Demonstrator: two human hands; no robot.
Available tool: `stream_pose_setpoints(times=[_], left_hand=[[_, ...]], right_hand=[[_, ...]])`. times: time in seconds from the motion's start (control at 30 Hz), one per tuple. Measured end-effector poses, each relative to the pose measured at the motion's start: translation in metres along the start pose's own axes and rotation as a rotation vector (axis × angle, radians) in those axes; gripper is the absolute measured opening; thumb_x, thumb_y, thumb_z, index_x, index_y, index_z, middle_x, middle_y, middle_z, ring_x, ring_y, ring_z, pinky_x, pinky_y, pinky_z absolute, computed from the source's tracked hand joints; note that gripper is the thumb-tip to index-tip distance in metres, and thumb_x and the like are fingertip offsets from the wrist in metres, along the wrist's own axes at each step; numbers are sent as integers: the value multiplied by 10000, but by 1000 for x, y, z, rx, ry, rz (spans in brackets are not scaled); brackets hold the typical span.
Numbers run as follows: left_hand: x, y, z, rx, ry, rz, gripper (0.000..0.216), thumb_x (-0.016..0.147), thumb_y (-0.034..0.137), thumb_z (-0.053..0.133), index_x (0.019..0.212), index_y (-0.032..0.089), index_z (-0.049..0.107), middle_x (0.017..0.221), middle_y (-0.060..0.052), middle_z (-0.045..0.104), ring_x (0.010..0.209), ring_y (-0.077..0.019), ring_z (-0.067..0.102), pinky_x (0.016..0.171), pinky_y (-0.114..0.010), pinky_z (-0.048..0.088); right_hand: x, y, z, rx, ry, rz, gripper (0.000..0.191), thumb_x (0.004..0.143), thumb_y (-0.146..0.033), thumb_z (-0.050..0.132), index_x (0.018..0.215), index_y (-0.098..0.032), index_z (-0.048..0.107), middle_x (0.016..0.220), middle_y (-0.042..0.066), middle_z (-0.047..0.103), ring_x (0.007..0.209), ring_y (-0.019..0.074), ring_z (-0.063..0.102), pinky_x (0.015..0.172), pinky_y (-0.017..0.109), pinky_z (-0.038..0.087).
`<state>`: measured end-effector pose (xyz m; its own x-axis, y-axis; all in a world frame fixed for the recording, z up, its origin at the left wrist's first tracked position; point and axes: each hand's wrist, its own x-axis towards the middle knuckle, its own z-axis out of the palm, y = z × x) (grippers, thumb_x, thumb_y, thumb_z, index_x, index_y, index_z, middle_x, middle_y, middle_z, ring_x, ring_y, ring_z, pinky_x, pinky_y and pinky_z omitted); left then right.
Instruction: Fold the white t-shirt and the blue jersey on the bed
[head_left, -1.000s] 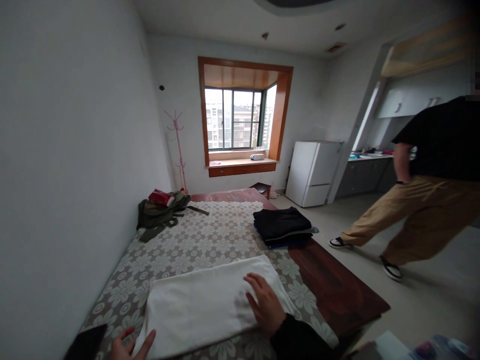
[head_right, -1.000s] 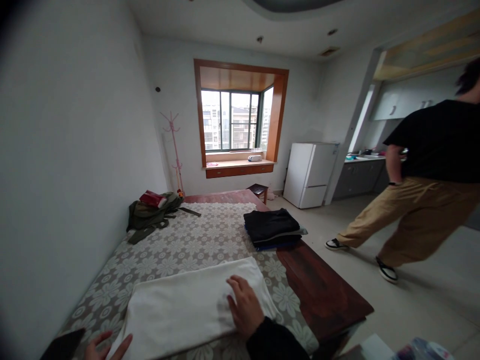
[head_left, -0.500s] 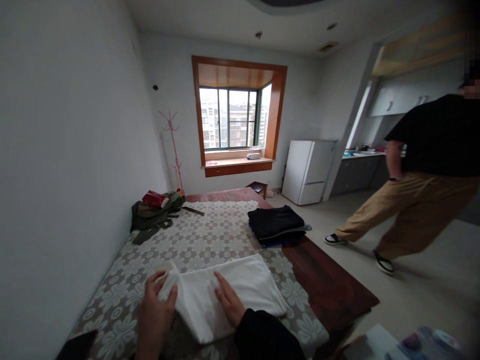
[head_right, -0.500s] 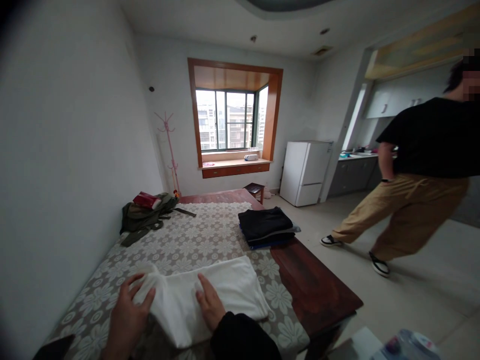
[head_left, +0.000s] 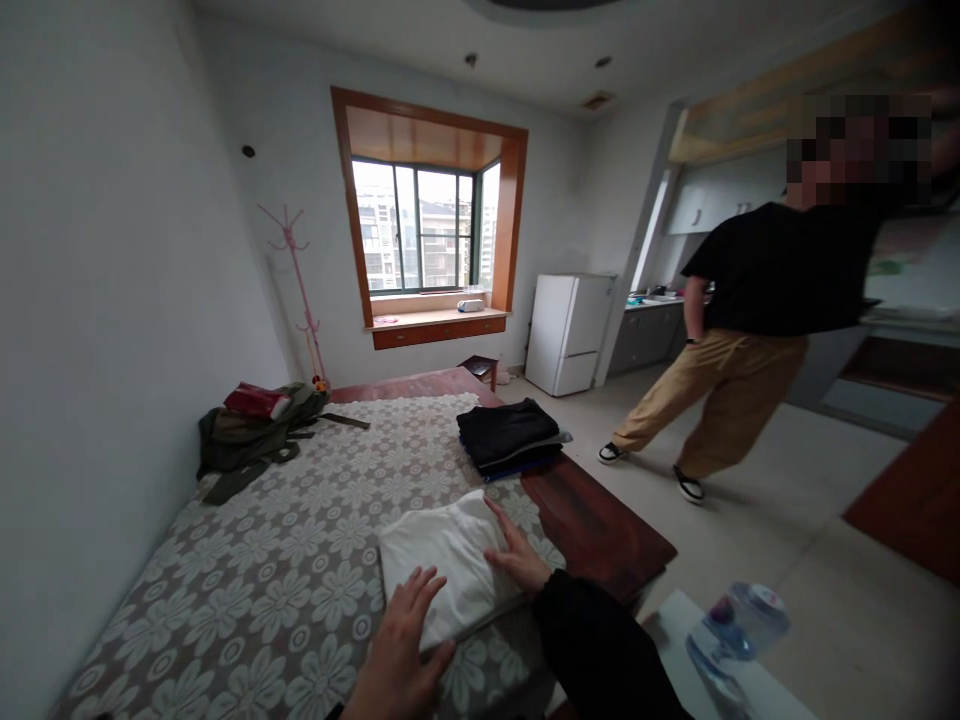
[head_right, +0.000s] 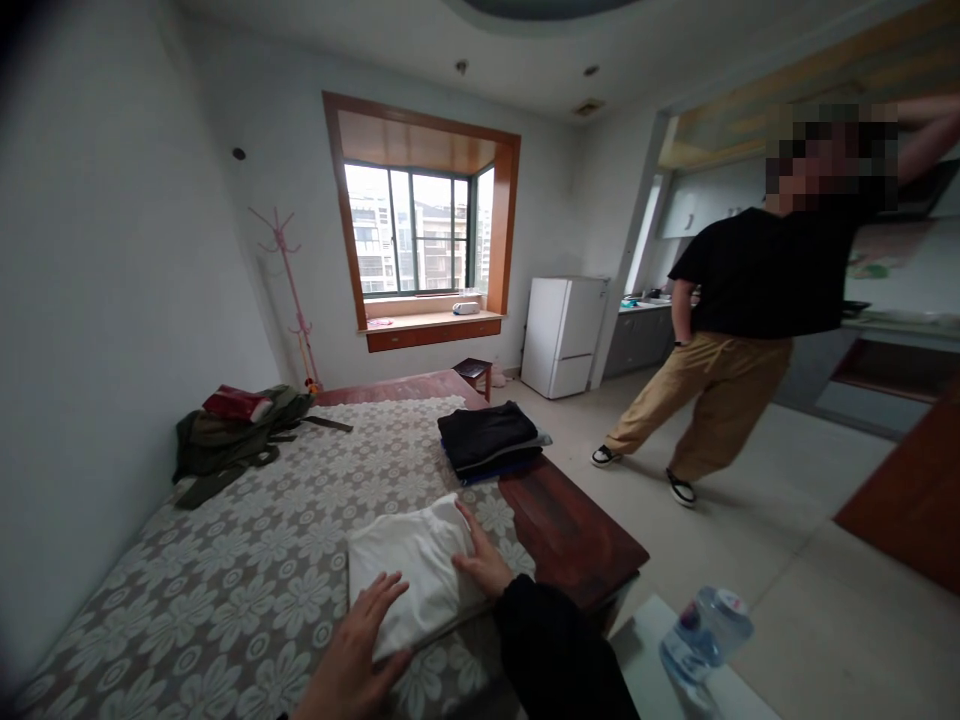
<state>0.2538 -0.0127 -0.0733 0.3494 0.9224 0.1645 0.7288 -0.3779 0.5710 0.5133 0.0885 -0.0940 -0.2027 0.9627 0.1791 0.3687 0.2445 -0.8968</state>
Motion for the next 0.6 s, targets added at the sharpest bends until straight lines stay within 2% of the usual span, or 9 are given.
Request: stream_pose_setpoints(times=[0.03, 0.1, 0.23, 0.33, 0.4, 0.47, 0.53, 0.6], left_hand=[[-4, -7, 7, 70, -32, 7, 654, 879, 398, 603, 1500, 294, 426, 1608, -71, 426, 1516, -320, 305, 1226, -572, 317], [-10, -18, 18, 189, -76, 7, 700, 904, 479, 558, 1547, 310, 337, 1657, -49, 317, 1546, -339, 205, 1233, -635, 252], [-13, -24, 25, 296, -104, -10, 638, 968, 537, 387, 1565, 356, 254, 1668, -11, 251, 1547, -327, 196, 1230, -656, 234], [-7, -17, 14, 305, -161, -42, 560, 990, 502, 338, 1532, 363, 350, 1645, -21, 327, 1524, -340, 272, 1208, -702, 236], [3, -9, 1, 315, -179, -45, 492, 988, 445, 375, 1458, 349, 485, 1588, -43, 454, 1487, -341, 359, 1200, -711, 238], [19, 1, -9, 322, -166, -26, 430, 978, 394, 417, 1361, 309, 592, 1499, -64, 574, 1444, -323, 434, 1210, -677, 248], [39, 7, -13, 309, -144, 30, 418, 975, 381, 426, 1342, 287, 604, 1469, -66, 602, 1435, -297, 448, 1224, -624, 265], [58, 6, -7, 287, -123, 121, 477, 979, 416, 419, 1433, 307, 513, 1546, -53, 521, 1474, -291, 388, 1232, -600, 268]], right_hand=[[0, 2, 0, -52, 0, -29, 833, 704, -179, 549, 1518, -260, 391, 1540, 61, 502, 1450, 232, 414, 1222, 465, 301], [0, 6, 1, -132, -7, -74, 815, 682, -119, 489, 1488, -237, 443, 1521, 69, 523, 1435, 230, 436, 1214, 455, 314], [-4, 9, 4, -367, -18, -16, 685, 674, -79, 445, 1321, -232, 609, 1411, 80, 606, 1302, 231, 569, 1141, 384, 404], [-8, 10, 5, -526, 44, 52, 619, 753, -135, 470, 1353, -250, 566, 1415, 83, 585, 1245, 238, 601, 1080, 370, 455], [-10, 10, 5, -602, 137, 50, 555, 837, -245, 501, 1391, -239, 522, 1417, 106, 575, 1265, 272, 580, 1065, 404, 466], [-11, 9, 7, -702, 227, 84, 508, 887, -403, 532, 1361, -222, 543, 1357, 145, 604, 1251, 329, 575, 1037, 459, 477], [-10, 9, 11, -807, 256, 144, 467, 894, -520, 538, 1234, -210, 622, 1241, 175, 649, 1166, 370, 609, 981, 501, 492], [-8, 12, 16, -861, 247, 164, 404, 905, -533, 520, 1090, -204, 666, 1141, 179, 671, 1081, 372, 637, 937, 507, 502]])
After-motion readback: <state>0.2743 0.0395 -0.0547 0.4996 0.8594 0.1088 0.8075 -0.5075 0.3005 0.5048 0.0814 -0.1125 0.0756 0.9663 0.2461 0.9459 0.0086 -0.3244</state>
